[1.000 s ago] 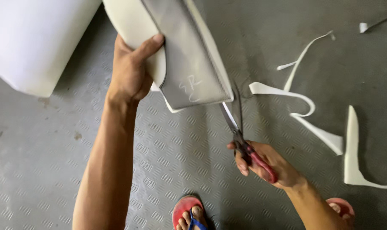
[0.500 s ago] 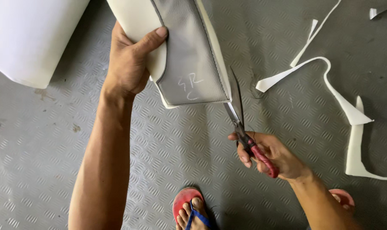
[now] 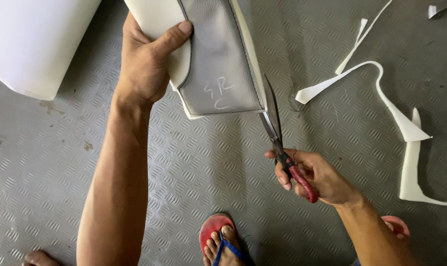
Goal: The person uses shears to cut along marked outlines on several pieces of beige and gray material. They trim the edges of each piece, rotate them as needed, and place the finished cutouts aside on the floor.
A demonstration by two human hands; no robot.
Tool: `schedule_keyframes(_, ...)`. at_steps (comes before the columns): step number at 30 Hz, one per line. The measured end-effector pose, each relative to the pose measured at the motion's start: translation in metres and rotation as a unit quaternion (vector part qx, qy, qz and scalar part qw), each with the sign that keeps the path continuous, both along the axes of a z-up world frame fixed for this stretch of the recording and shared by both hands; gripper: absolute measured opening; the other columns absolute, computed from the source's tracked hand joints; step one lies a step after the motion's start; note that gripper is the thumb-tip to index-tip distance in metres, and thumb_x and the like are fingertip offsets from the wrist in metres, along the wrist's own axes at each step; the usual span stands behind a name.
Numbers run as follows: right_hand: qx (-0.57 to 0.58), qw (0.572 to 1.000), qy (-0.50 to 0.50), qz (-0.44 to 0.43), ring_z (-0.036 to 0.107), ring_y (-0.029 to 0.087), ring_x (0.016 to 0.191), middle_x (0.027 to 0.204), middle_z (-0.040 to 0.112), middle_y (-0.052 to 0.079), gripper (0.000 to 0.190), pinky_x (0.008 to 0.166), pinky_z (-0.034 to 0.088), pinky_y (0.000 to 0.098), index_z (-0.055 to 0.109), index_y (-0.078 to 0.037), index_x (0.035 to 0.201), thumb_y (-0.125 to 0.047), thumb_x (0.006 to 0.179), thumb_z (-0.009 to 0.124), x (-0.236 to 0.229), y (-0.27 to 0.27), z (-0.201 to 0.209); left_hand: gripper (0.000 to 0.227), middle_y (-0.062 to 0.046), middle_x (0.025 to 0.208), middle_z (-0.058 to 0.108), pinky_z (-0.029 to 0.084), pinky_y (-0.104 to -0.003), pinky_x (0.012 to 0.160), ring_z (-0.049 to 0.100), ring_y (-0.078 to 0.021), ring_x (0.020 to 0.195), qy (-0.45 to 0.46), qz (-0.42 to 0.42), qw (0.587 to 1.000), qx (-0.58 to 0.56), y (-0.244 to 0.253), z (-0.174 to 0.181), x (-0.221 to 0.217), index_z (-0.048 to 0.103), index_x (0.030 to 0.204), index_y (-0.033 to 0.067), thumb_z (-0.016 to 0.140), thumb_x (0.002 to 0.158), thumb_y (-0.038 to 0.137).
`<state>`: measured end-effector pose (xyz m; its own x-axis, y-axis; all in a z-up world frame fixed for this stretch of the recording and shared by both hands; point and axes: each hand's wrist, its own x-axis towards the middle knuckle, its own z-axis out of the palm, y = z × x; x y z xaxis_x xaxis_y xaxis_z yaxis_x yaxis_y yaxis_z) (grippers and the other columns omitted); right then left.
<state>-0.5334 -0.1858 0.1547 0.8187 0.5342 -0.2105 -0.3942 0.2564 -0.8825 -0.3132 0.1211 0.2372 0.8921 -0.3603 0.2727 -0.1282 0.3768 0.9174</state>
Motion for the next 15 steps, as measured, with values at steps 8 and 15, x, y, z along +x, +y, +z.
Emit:
schedule_keyframes(8,0.019,1.000,0.024,-0.006,0.063,0.012,0.075,0.087,0.065,0.006,0.069,0.063,0.053,0.0225,0.051,0.009,0.143,-0.010,0.084,0.080,-0.0008,0.0026,-0.0067,0.031,-0.010,0.121,0.072,0.063,-0.040,0.105,0.072,-0.0221,0.112,-0.022,0.005,0.999,0.035,-0.0045,-0.0042,-0.0063,0.059,0.131,0.0005,0.076,0.104,0.001)
schedule_keyframes(15,0.031,0.995,0.091,-0.030,0.062,0.011,0.072,0.084,0.066,0.006,0.068,0.059,0.052,0.0225,0.052,0.008,0.143,-0.012,0.084,0.079,-0.0023,0.0007,-0.0059,0.025,-0.009,0.116,0.073,0.066,-0.038,0.096,0.075,-0.0201,0.101,-0.059,0.035,0.995,0.071,-0.0019,0.0047,-0.0010,0.061,0.127,0.0023,0.075,0.106,0.004)
